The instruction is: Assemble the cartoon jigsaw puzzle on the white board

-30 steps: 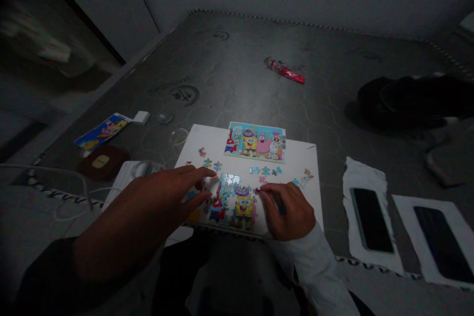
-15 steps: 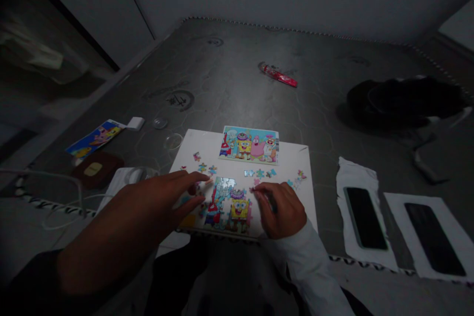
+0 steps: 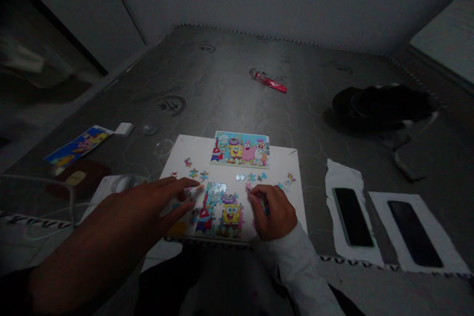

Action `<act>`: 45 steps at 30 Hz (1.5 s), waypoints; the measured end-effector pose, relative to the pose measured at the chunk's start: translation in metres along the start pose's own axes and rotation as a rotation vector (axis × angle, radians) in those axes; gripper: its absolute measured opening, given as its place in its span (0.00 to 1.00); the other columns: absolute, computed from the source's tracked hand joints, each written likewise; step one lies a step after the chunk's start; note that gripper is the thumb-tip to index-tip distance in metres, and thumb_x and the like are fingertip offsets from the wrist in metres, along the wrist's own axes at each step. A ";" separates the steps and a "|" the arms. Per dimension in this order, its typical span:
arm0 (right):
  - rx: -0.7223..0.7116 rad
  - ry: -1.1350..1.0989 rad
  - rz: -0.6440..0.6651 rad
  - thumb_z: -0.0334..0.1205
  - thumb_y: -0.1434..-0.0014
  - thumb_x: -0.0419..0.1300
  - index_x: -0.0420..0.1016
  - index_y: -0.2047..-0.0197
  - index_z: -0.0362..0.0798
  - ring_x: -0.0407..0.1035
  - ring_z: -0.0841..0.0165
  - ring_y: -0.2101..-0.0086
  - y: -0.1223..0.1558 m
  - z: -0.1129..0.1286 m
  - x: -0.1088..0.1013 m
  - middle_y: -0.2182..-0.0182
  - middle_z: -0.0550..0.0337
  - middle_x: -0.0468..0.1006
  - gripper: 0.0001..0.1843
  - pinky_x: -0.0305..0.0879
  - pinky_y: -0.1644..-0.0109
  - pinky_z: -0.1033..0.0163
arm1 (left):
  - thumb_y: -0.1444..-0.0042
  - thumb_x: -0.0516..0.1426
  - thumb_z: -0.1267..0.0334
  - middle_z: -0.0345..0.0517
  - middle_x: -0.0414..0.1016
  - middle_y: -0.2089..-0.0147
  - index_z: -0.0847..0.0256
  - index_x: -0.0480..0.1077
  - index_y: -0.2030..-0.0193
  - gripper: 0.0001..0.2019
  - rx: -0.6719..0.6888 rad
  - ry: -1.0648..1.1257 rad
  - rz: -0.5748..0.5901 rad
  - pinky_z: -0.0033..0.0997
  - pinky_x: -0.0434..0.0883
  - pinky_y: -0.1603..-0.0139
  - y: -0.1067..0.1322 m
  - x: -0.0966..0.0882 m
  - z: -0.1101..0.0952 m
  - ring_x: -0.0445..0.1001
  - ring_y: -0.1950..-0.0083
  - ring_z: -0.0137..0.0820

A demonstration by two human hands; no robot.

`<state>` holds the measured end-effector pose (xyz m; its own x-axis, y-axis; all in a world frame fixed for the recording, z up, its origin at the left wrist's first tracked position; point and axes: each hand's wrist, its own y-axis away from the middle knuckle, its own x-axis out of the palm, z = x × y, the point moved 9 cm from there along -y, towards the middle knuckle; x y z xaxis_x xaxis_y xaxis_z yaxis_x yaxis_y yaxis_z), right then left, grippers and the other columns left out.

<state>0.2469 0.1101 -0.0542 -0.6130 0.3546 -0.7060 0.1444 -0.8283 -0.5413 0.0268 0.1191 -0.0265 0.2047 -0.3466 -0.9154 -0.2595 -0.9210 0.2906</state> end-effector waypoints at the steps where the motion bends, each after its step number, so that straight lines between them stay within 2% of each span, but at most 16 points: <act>1: 0.005 -0.005 0.003 0.37 0.36 0.62 0.72 0.59 0.50 0.72 0.72 0.69 0.000 -0.001 0.000 0.68 0.61 0.77 0.03 0.66 0.66 0.65 | 0.33 0.48 0.58 0.42 0.77 0.41 0.47 0.69 0.39 0.18 -0.002 -0.001 0.004 0.46 0.75 0.53 0.000 0.000 0.000 0.78 0.47 0.43; 6: 0.022 -0.030 0.016 0.40 0.35 0.61 0.75 0.61 0.50 0.74 0.71 0.68 0.001 -0.003 -0.002 0.67 0.60 0.80 0.04 0.69 0.64 0.64 | 0.33 0.48 0.57 0.41 0.78 0.43 0.47 0.70 0.40 0.18 0.017 0.002 -0.007 0.47 0.76 0.53 -0.001 0.000 0.002 0.78 0.46 0.43; 14: -0.125 -0.072 -0.073 0.35 0.37 0.64 0.74 0.61 0.50 0.73 0.72 0.69 0.000 0.003 -0.010 0.69 0.64 0.80 0.02 0.68 0.63 0.63 | 0.32 0.47 0.56 0.43 0.77 0.41 0.47 0.70 0.39 0.19 0.004 -0.002 -0.018 0.46 0.75 0.52 -0.001 0.000 0.002 0.78 0.46 0.43; 19: -0.201 0.023 -0.035 0.34 0.38 0.65 0.74 0.59 0.50 0.74 0.72 0.68 -0.004 0.009 -0.019 0.68 0.63 0.81 0.05 0.68 0.63 0.63 | 0.32 0.47 0.55 0.41 0.78 0.43 0.46 0.70 0.40 0.18 0.003 0.011 -0.006 0.43 0.74 0.55 -0.001 0.003 0.004 0.78 0.48 0.42; 23: -0.108 0.108 -0.063 0.38 0.35 0.61 0.74 0.58 0.50 0.75 0.72 0.67 -0.011 -0.001 -0.044 0.66 0.63 0.81 0.02 0.67 0.63 0.64 | 0.32 0.47 0.56 0.41 0.78 0.43 0.46 0.70 0.41 0.18 -0.023 0.011 0.013 0.43 0.74 0.56 0.000 0.003 0.005 0.79 0.50 0.41; 26: -0.018 0.169 -0.054 0.44 0.33 0.59 0.75 0.59 0.50 0.75 0.71 0.67 -0.015 -0.019 -0.055 0.65 0.60 0.81 0.07 0.66 0.63 0.64 | 0.32 0.47 0.56 0.41 0.78 0.44 0.46 0.71 0.41 0.17 -0.015 0.016 0.014 0.43 0.74 0.56 0.000 0.001 0.002 0.79 0.50 0.41; 31: 0.150 0.186 0.067 0.53 0.34 0.58 0.78 0.61 0.49 0.73 0.70 0.70 -0.013 -0.055 -0.044 0.70 0.61 0.79 0.16 0.64 0.65 0.63 | 0.32 0.48 0.57 0.41 0.79 0.46 0.47 0.72 0.43 0.17 -0.002 0.008 0.012 0.40 0.73 0.58 -0.001 0.001 -0.001 0.79 0.53 0.40; 36: 0.255 0.157 0.096 0.58 0.38 0.61 0.80 0.64 0.53 0.71 0.69 0.70 -0.008 -0.068 -0.032 0.70 0.63 0.79 0.18 0.62 0.67 0.63 | 0.32 0.47 0.55 0.42 0.79 0.48 0.47 0.71 0.43 0.17 0.008 -0.001 0.008 0.39 0.72 0.61 -0.002 0.002 -0.004 0.79 0.54 0.40; 39: 0.223 0.158 0.068 0.57 0.38 0.61 0.81 0.63 0.53 0.70 0.70 0.72 -0.008 -0.063 -0.030 0.69 0.62 0.80 0.17 0.63 0.67 0.63 | 0.32 0.47 0.55 0.42 0.80 0.50 0.47 0.72 0.45 0.16 0.010 -0.011 0.013 0.39 0.72 0.62 -0.003 0.004 -0.006 0.79 0.56 0.40; 45: 0.078 0.193 0.001 0.46 0.35 0.61 0.83 0.58 0.54 0.70 0.70 0.73 -0.010 -0.053 -0.032 0.66 0.61 0.82 0.10 0.63 0.67 0.63 | 0.32 0.48 0.54 0.43 0.80 0.51 0.49 0.72 0.46 0.15 0.021 -0.022 0.021 0.39 0.72 0.62 -0.006 0.003 -0.011 0.80 0.57 0.40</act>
<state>0.3059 0.1298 -0.0508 -0.4512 0.4244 -0.7850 0.0800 -0.8569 -0.5092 0.0391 0.1213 -0.0281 0.1784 -0.3617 -0.9150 -0.2834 -0.9094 0.3043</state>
